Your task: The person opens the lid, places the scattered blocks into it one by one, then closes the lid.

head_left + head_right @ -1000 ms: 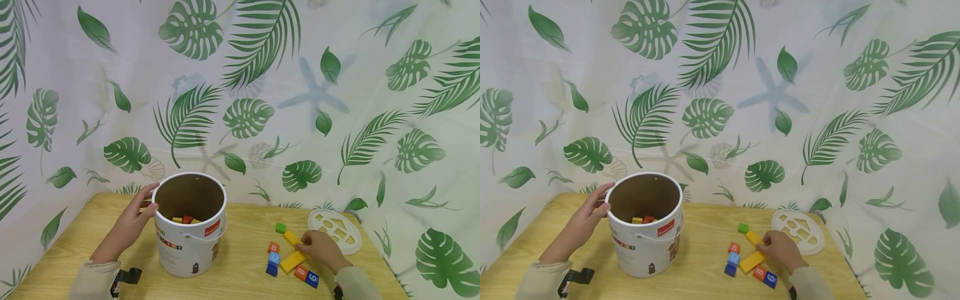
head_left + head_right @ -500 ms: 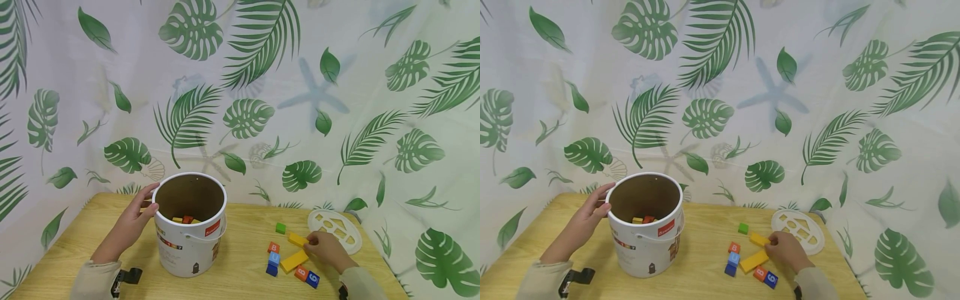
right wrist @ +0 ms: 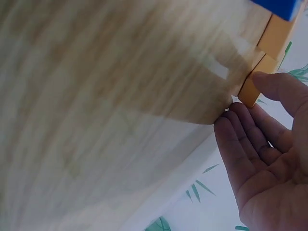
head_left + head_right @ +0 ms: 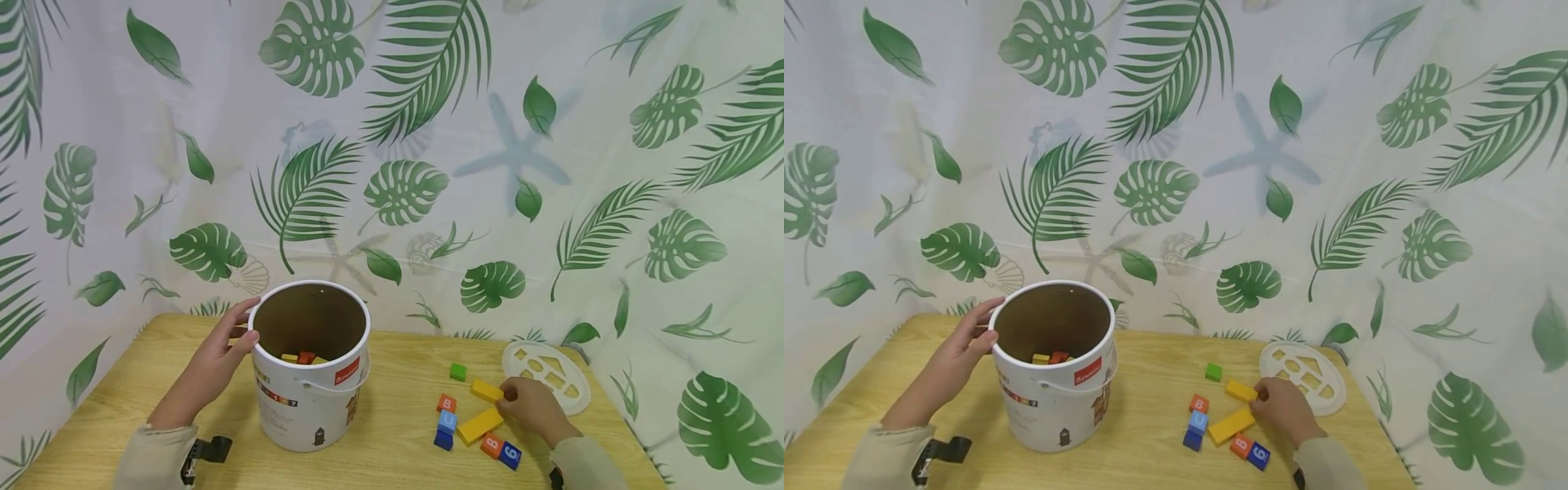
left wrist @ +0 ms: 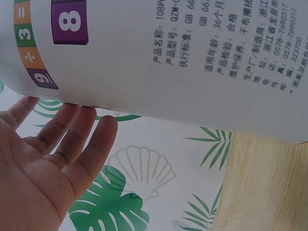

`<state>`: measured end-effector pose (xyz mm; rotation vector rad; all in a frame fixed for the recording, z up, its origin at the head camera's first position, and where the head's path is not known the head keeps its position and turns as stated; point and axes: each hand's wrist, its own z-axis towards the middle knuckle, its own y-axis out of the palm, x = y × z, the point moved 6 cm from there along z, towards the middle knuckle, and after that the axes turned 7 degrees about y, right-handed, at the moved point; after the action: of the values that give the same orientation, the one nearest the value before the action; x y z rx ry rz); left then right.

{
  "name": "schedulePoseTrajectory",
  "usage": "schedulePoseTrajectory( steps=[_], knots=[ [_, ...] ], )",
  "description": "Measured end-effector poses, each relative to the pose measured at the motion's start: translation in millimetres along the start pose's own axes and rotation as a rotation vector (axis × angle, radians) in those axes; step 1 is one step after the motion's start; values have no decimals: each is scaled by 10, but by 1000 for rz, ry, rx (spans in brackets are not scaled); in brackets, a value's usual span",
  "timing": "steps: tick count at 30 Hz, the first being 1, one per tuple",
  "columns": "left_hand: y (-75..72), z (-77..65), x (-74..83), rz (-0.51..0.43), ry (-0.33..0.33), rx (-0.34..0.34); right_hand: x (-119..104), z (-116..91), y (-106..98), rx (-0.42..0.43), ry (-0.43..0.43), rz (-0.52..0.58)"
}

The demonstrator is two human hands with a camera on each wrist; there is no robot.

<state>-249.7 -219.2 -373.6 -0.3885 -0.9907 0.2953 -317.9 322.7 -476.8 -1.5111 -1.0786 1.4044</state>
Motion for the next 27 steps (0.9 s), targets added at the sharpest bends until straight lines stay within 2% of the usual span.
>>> schedulePoseTrajectory(
  steps=[11,20,27],
  knots=[
    [7,19,-11,-8,10,-1,-22,-17,-48,0,-27,18],
    [14,15,-27,-12,0,1,-17,-47,-136,119,-32,-11],
    [4,1,-23,-12,-15,4,-86,-110,-264,268,-84,-3]
  ],
)
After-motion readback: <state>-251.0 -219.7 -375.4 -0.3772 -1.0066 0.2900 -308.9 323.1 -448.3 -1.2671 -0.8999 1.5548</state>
